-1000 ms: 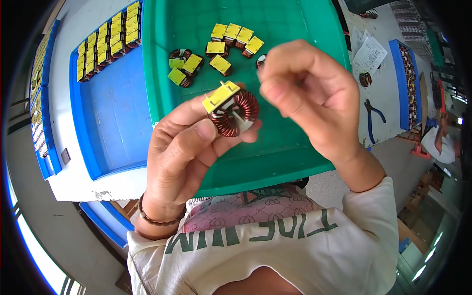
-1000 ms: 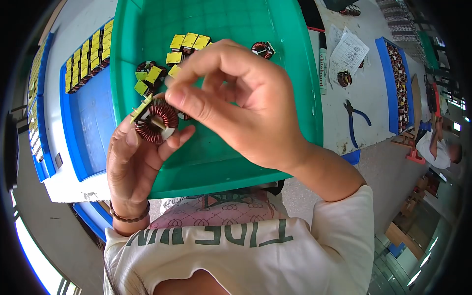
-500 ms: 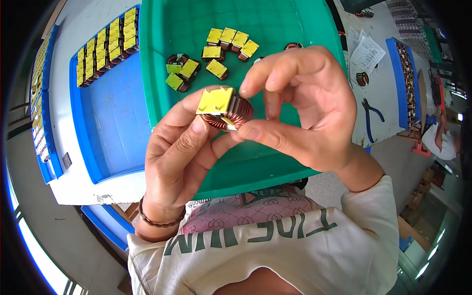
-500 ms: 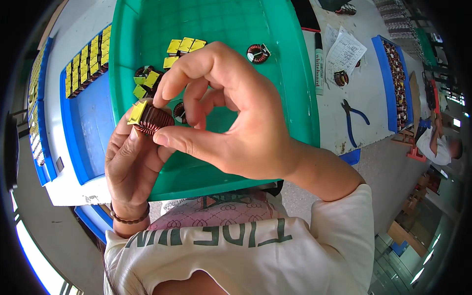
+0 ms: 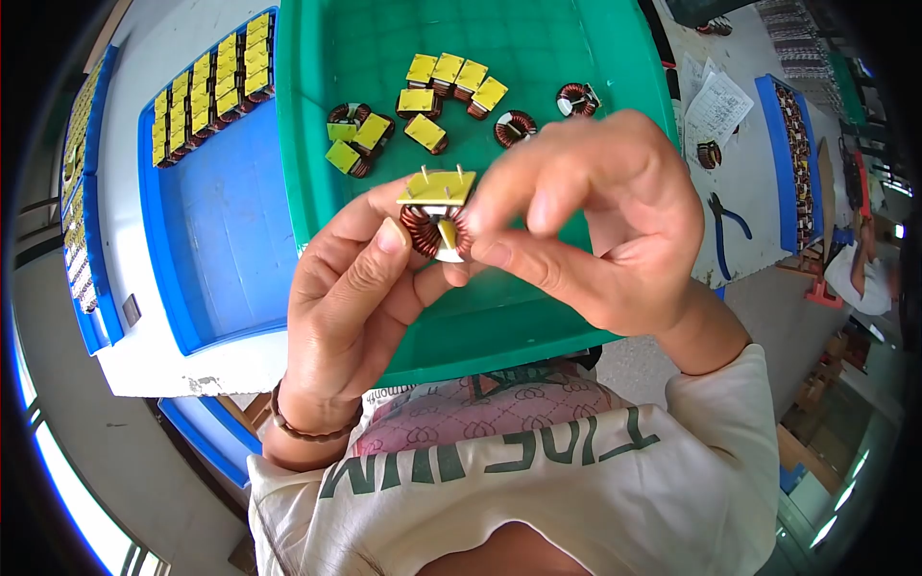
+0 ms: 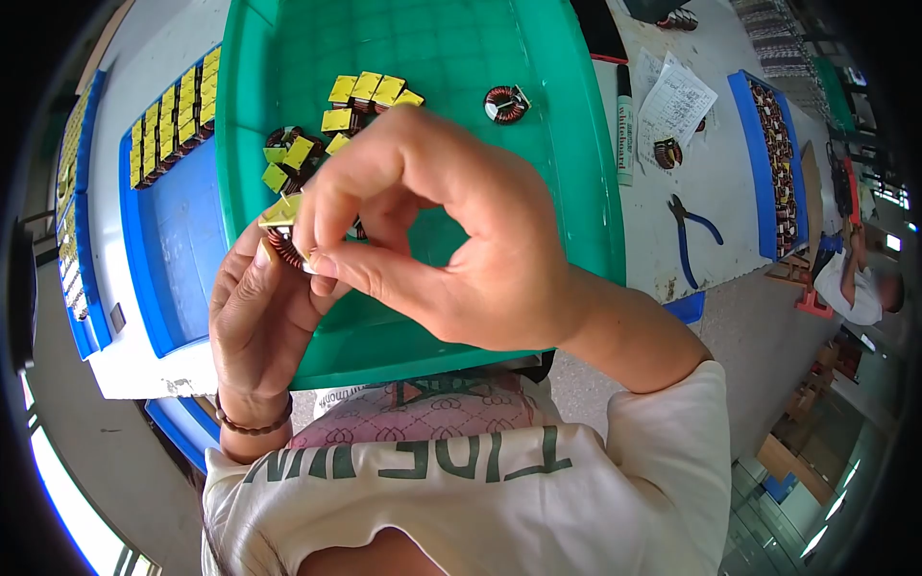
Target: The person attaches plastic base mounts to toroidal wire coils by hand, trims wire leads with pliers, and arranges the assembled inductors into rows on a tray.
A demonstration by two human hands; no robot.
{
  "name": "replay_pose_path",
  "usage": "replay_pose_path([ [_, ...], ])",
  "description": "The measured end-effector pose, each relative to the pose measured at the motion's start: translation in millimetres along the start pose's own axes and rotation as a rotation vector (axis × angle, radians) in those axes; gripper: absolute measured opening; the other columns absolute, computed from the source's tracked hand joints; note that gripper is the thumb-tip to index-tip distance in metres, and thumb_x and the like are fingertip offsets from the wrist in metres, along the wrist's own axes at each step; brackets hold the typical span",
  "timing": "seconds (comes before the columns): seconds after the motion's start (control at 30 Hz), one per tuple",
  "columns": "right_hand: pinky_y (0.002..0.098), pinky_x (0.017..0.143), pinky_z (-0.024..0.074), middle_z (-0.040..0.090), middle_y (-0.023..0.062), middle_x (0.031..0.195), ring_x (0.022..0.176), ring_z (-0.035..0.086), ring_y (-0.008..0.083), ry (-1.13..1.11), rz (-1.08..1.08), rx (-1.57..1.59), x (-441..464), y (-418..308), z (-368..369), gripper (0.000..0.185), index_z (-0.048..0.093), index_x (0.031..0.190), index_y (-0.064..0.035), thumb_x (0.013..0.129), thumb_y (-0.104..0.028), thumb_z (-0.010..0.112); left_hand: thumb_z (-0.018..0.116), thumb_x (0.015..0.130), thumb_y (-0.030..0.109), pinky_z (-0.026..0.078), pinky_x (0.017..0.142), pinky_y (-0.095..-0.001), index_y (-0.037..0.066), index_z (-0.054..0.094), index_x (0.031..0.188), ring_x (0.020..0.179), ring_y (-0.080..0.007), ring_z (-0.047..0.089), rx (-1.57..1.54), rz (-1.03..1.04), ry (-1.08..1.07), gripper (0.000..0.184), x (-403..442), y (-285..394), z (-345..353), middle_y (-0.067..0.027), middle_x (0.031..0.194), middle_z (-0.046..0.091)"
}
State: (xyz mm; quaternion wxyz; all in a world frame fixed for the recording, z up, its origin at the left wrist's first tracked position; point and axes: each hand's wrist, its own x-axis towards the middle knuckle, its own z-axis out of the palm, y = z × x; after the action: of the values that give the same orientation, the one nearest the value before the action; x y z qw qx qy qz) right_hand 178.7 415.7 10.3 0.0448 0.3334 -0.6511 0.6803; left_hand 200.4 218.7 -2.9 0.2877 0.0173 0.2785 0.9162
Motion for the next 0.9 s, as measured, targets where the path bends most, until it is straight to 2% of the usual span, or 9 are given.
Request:
replay_pose_path([
  [0.1,0.0194,0.058,0.0425,0.059,0.0140,0.092,0.060,0.048,0.0100,-0.064,-0.072,0.017,0,0,-1,0.039,0.045,0.093,-0.0043,0.067,0.012,0.069,0.043,0.095,0.009,0.050,0.088,-0.0337,-0.005,0.040,0.127,0.104,-0.0269,0.057,0.003,0.001,0.003,0.036,1,0,3,-0.0207,0.118,0.052],
  [0.23,0.0191,0.059,0.0422,0.059,0.0116,0.092,0.063,0.051,0.0109,0.221,0.235,0.097,1,-16,6,0.032,0.052,0.090,-0.0021,0.067,0.009,0.071,0.045,0.093,0.008,0.051,0.088,-0.0343,-0.005,0.041,0.127,0.103,-0.0264,0.057,0.054,0.057,0.100,0.036,0,-1,12,-0.0200,0.118,0.052],
  [0.4,0.0190,0.058,0.0419,0.058,0.0102,0.092,0.065,0.051,0.0114,0.180,0.415,0.083,3,-16,7,0.029,0.058,0.091,0.0009,0.067,0.005,0.073,0.053,0.088,0.009,0.051,0.087,-0.0378,-0.003,0.037,0.131,0.102,-0.0289,0.058,0.089,0.076,0.151,0.047,-1,-1,13,-0.0227,0.118,0.052],
  [0.57,0.0187,0.057,0.0412,0.058,0.0098,0.092,0.064,0.050,0.0109,0.163,0.323,0.098,1,-10,7,0.033,0.060,0.095,0.0033,0.067,0.002,0.075,0.049,0.092,0.007,0.052,0.087,-0.0369,-0.005,0.042,0.124,0.100,-0.0272,0.058,0.034,0.061,0.049,0.035,-1,1,7,-0.0201,0.116,0.053],
  [0.77,0.0181,0.056,0.0398,0.058,0.0105,0.093,0.064,0.049,0.0100,0.095,0.254,0.017,-1,-9,4,0.027,0.059,0.094,0.0036,0.070,-0.001,0.073,0.048,0.092,0.009,0.053,0.082,-0.0350,-0.005,0.043,0.122,0.092,-0.0250,0.060,0.033,0.042,0.034,0.034,-1,2,7,-0.0209,0.112,0.055],
  [0.9,0.0165,0.055,0.0373,0.059,0.0083,0.085,0.062,0.048,0.0090,0.258,0.445,0.200,2,-17,8,0.017,0.060,0.089,0.0028,0.075,-0.003,0.068,0.053,0.090,0.013,0.054,0.081,-0.0414,-0.006,0.039,0.126,0.080,-0.0230,0.063,0.086,-0.006,0.084,0.043,-2,2,7,-0.0224,0.107,0.056],
])
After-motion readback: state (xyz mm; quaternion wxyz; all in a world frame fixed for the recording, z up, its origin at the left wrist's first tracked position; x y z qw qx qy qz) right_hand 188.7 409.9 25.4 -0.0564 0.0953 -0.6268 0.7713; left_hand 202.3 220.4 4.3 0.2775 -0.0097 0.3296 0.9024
